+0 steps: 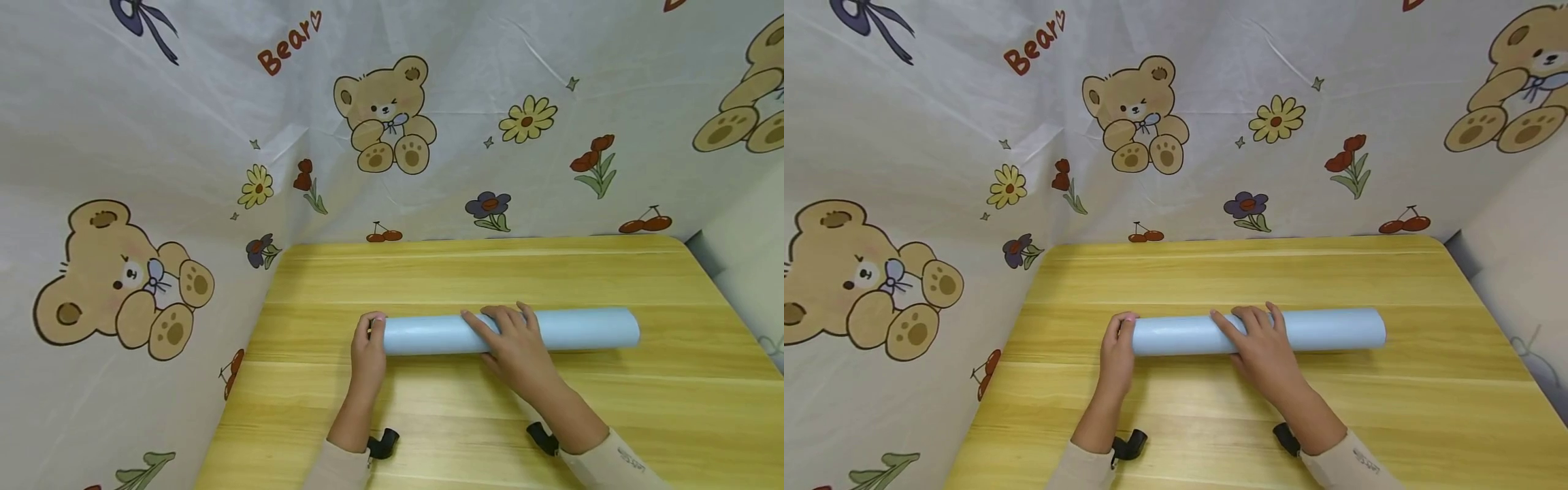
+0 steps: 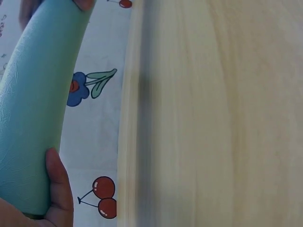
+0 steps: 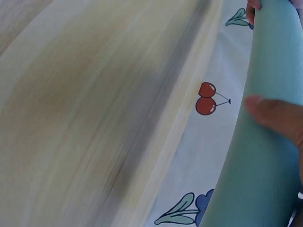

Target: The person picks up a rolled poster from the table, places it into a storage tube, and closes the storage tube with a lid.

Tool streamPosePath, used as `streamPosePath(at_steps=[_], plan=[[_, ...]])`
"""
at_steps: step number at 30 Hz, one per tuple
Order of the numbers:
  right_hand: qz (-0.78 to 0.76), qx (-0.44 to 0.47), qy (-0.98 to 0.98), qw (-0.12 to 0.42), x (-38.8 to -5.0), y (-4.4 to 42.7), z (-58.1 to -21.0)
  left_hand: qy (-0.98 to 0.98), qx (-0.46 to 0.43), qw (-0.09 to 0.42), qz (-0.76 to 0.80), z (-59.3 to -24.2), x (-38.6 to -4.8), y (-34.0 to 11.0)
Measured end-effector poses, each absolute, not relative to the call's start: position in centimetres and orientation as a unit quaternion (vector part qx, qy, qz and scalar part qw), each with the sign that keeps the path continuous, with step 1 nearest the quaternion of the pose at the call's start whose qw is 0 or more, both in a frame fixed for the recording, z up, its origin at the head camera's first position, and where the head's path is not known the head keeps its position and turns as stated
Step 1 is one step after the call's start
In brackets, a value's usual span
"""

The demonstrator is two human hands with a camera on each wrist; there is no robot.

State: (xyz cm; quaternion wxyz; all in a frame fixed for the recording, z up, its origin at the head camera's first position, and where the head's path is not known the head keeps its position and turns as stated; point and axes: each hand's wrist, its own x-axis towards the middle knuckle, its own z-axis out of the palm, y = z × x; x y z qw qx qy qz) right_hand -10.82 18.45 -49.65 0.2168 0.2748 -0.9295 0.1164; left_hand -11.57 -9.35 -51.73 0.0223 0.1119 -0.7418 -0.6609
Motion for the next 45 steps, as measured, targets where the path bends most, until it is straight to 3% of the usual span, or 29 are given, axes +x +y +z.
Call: streamPosePath(at_steps=[9,29,33,39,45], plan=[[0.219,0.291,-0.897,0.251,-11.1,19.4,-49.7,-0.726,0.148,0.040,-0.670,-51.7,-11.8,-11.1],[0.315,0.099,-0.893,0.306,-11.1,26.1,-49.9,-0.696,0.161,0.045,-0.698,-51.8,-11.9,-13.4],[0.365,0.028,-0.891,0.269,-10.8,27.1,-50.0,-0.693,0.167,0.045,-0.700,-51.7,-11.9,-13.6],[0.457,-0.087,-0.870,0.167,-10.2,28.1,-50.2,-0.691,0.167,0.040,-0.702,-51.8,-12.0,-13.9],[0.517,-0.134,-0.844,0.057,-9.7,28.7,-50.4,-0.693,0.171,0.035,-0.700,-52.0,-12.2,-14.2]])
